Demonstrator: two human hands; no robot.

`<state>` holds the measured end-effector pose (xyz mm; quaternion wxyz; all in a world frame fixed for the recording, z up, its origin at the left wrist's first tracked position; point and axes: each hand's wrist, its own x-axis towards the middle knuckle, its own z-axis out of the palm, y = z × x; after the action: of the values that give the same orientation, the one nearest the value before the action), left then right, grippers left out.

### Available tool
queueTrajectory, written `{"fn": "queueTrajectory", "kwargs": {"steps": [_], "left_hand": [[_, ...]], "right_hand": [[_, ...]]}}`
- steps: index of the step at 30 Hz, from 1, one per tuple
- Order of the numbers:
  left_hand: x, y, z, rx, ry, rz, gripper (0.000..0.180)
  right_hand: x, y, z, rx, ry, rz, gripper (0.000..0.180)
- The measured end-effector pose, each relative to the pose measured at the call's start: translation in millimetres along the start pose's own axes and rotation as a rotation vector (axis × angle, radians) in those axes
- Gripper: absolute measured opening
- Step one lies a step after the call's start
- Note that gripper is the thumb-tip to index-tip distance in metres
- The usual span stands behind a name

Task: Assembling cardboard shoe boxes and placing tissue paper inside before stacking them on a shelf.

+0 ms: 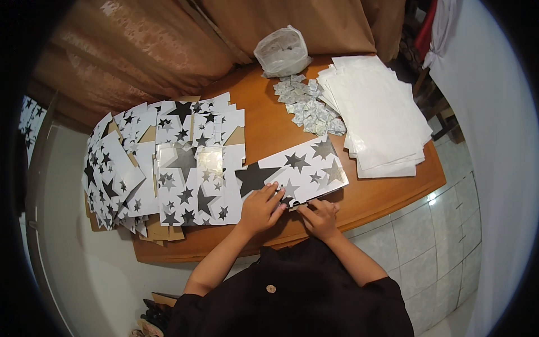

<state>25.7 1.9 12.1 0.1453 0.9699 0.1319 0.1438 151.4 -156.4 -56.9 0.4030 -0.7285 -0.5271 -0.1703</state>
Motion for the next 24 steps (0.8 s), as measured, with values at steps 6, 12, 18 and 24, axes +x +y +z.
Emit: {"fn": "queueTrajectory", "kwargs": {"steps": [6,12,18,24], "left_hand": [[47.9,5.8,-5.5,-0.101,-0.160,0.013,0.040],[54.3,10.0,23.1,0.082,-0.266,0.035,0.055],[54.9,9.4,24.6,0.077,-0.275,0.033,0.057],[55.5,7.3,18.5,-0.004,-0.246,0.041,0.052]], "right_hand": [[-17.1,-13.2,-2.6,0.417,-0.067,0.396,0.014],[-22.4,-21.5,-4.5,0.629,-0.055,0.522,0.017],[-12.4,-20.7,-11.8,0.648,-0.043,0.475,0.023],[-17.5,-32.8,8.1,1.057,0.015,0.938,0.023]]}}
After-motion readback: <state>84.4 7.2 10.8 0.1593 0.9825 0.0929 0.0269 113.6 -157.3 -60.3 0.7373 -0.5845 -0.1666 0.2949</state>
